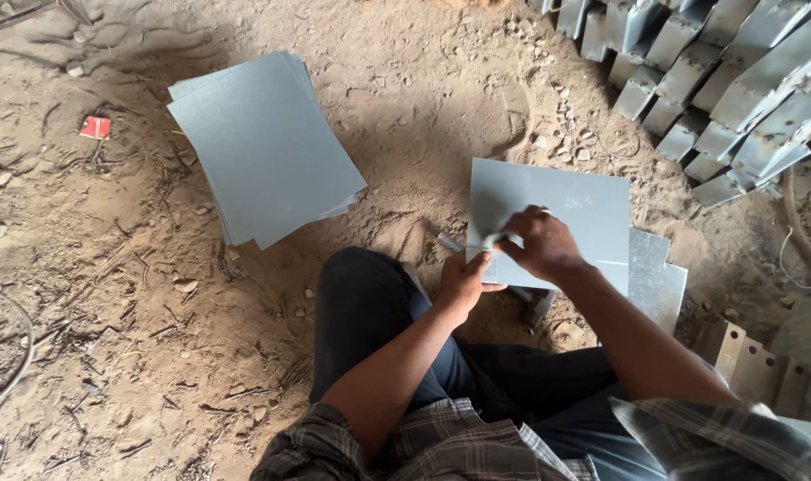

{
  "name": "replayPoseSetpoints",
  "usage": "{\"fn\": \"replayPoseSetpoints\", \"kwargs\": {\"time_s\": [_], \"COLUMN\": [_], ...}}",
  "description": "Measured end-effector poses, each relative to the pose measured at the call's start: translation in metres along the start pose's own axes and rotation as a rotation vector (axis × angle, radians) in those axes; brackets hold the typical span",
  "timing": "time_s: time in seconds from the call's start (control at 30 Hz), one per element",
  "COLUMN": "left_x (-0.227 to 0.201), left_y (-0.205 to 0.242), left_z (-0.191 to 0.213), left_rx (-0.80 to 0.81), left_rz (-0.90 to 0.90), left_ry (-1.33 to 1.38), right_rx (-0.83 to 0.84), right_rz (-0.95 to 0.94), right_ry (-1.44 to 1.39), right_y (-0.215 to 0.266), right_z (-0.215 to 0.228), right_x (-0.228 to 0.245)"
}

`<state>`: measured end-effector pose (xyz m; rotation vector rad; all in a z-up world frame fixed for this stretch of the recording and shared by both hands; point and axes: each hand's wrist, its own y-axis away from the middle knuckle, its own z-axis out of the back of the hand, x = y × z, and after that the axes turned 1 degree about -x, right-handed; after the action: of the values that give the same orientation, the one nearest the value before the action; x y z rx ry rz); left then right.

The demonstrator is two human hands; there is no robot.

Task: The person sits on the ground and smooths the edges of rectangular metal sheets using a small abrasive tool. They handle the sheets one at a time, rubbing the tool along the edges, then place the finished sheets into a stack.

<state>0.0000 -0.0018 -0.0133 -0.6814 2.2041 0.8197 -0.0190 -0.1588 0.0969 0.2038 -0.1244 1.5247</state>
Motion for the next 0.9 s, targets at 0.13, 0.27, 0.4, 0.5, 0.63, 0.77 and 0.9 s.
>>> {"fn": "replayPoseSetpoints", "kwargs": {"time_s": [0.13, 0.27, 0.4, 0.5, 0.63, 0.77, 0.9], "left_x": [0.005, 0.009, -0.001, -0.011, -0.019, -0.019, -0.016], "left_y": [-0.006, -0.005, -0.004, -0.005, 0.002, 0.015, 0.031], "left_z": [0.002, 0.003, 0.004, 0.003, 0.005, 0.004, 0.002], "left_rx": [0.026, 0.047, 0.063, 0.079, 0.078, 0.085, 0.158], "left_rz": [-0.027, -0.031, -0.038, -0.009, 0.029, 0.078, 0.177], "left_ry": [0.001, 0.005, 0.018, -0.017, -0.094, -0.227, -0.293], "right_rx": [-0.008, 0.014, 0.053, 0.001, 0.007, -0.303, -0.280], "right_rz": [0.044, 0.011, -0.180, -0.272, -0.804, -0.983, -0.945], "right_ry": [-0.027, -0.085, 0.003, -0.001, -0.564, -1.540, -1.629], "right_y": [-0.028, -0.015, 0.035, 0.088, 0.140, 0.165, 0.171], "right_z": [-0.014, -0.010, 0.018, 0.031, 0.008, -0.040, -0.067], "right_x": [0.033, 0.021, -0.033, -0.050, -0.015, 0.031, 0.036]}}
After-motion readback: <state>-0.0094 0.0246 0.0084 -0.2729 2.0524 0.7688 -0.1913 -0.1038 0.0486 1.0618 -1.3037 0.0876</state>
